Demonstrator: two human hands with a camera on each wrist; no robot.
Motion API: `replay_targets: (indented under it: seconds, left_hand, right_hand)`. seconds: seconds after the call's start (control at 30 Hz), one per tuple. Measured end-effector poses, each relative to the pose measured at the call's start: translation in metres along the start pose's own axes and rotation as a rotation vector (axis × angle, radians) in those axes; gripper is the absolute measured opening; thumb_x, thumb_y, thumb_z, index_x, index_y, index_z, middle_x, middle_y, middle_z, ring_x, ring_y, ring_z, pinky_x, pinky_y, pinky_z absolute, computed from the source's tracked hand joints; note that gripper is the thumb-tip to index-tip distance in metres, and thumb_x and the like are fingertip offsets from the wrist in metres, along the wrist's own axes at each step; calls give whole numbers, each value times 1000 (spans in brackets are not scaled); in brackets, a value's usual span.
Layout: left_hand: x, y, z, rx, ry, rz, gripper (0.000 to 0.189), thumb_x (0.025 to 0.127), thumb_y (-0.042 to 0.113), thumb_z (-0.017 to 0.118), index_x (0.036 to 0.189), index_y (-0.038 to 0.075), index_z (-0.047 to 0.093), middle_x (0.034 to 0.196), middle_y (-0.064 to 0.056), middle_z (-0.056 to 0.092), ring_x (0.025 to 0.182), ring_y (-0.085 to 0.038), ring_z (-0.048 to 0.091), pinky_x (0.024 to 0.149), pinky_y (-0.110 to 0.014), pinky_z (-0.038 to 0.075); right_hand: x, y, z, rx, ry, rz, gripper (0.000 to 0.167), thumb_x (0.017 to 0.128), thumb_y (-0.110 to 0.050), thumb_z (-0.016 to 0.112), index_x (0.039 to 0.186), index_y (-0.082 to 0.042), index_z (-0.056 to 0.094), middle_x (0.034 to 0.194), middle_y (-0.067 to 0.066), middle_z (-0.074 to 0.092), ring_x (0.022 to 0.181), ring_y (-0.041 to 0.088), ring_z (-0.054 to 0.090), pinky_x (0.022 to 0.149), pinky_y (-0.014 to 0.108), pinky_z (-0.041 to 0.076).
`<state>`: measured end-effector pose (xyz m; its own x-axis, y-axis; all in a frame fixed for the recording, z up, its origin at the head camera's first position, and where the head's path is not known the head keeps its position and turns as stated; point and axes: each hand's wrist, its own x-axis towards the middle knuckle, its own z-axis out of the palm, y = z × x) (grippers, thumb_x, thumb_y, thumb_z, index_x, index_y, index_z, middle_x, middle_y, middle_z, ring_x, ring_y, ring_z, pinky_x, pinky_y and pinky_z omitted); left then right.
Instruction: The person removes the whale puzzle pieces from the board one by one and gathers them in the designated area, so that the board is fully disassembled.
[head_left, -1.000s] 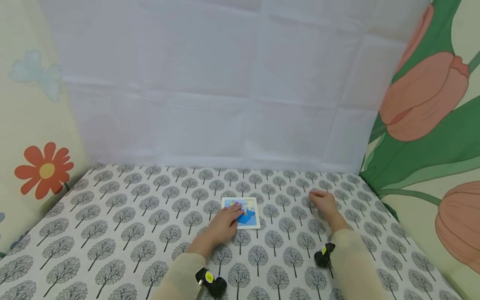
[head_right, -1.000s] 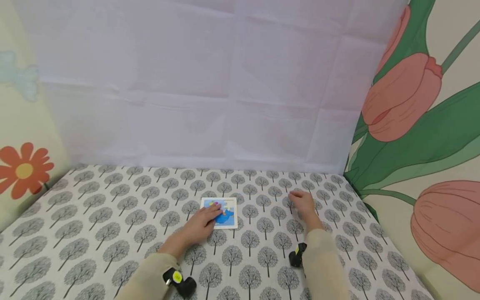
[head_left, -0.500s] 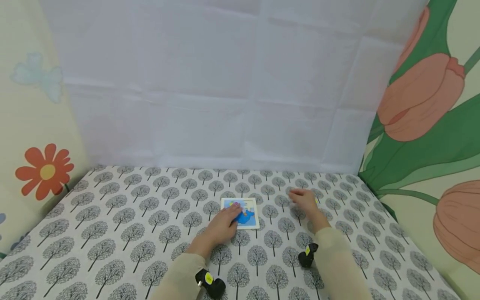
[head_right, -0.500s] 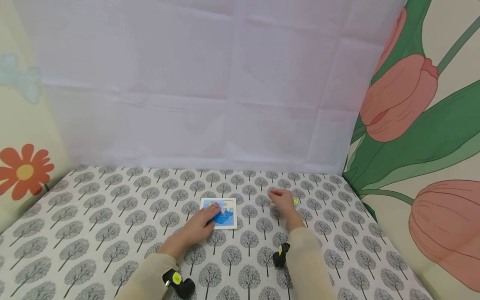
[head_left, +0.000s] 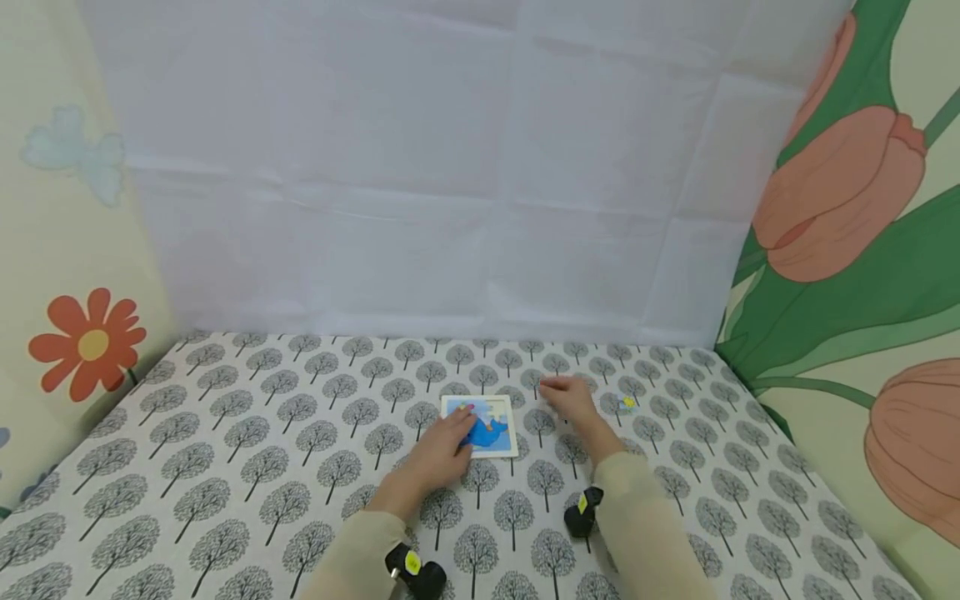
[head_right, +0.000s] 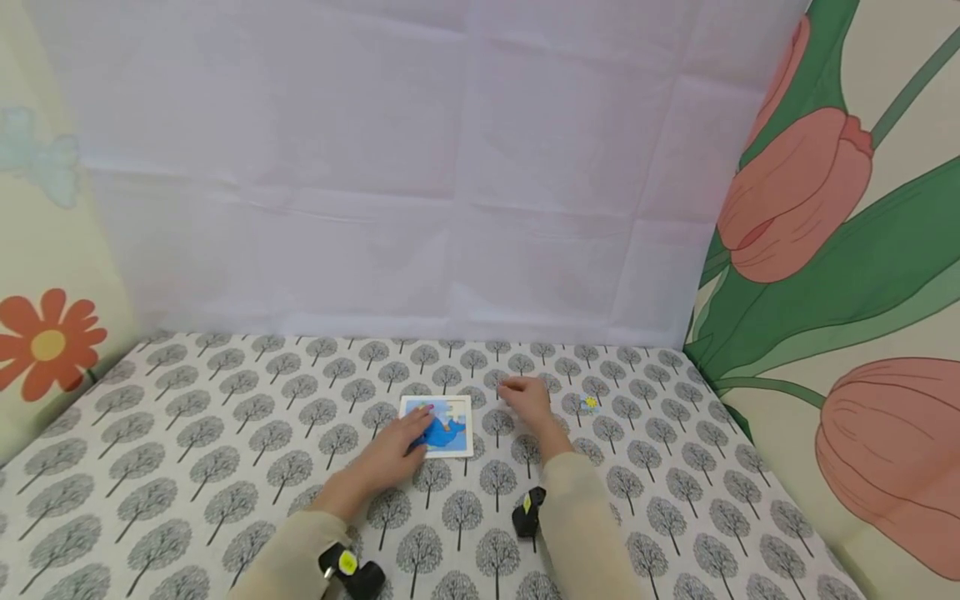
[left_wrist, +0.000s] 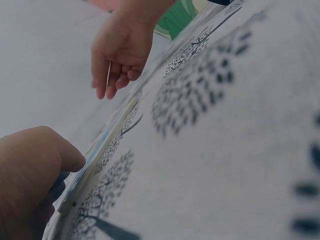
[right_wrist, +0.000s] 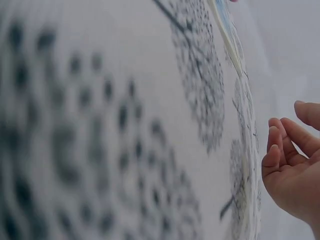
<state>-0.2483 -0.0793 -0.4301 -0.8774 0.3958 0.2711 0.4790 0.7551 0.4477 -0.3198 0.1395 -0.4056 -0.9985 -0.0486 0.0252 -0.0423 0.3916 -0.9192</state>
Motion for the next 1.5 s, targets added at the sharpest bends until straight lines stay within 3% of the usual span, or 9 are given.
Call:
replay_targets:
  seconds: [0.27, 0.77, 1.0, 1.23, 1.5]
  left_hand:
    - [-5, -2, -2, 7, 13, 1, 45, 83, 10, 49, 124, -7, 41, 132, -19, 34, 121, -31, 29, 99, -44, 20]
    - [-10, -10, 2, 32, 31, -10, 44, 85, 11, 50, 124, -6, 41, 132, -19, 33, 121, -31, 29, 99, -42, 20]
    - [-10, -9, 1, 25, 24, -16, 44, 85, 11, 49, 125, -6, 41, 132, -19, 34, 121, -30, 29, 99, -43, 19]
    - [-9, -7, 0, 29, 6, -18, 43, 86, 13, 48, 125, -6, 41, 132, -18, 34, 122, -30, 27, 99, -44, 18]
    - [-10, -7, 0, 36, 12, 8, 41, 87, 12, 47, 123, -7, 43, 130, -19, 35, 122, -30, 28, 99, -46, 20]
  right_hand:
    - [2, -4, 25, -51, -44, -89, 29, 83, -21, 57, 103, -1, 61, 95, 9, 59, 79, 19, 55, 68, 30, 47]
    - [-5, -10, 51, -20, -102, -47, 26, 84, -18, 56, 104, -1, 61, 94, 8, 59, 81, 18, 55, 67, 30, 48]
    - [-3, -5, 56, 14, -110, -38, 25, 83, -13, 57, 104, 1, 60, 97, 10, 60, 84, 20, 56, 73, 30, 47]
    - [-3, -2, 55, -57, -127, -59, 25, 84, -14, 57, 104, 0, 61, 113, 13, 53, 104, 26, 48, 85, 37, 41]
    - [-6, -4, 60, -163, -104, -96, 21, 83, -14, 57, 99, -1, 63, 105, 11, 57, 88, 21, 54, 72, 31, 47]
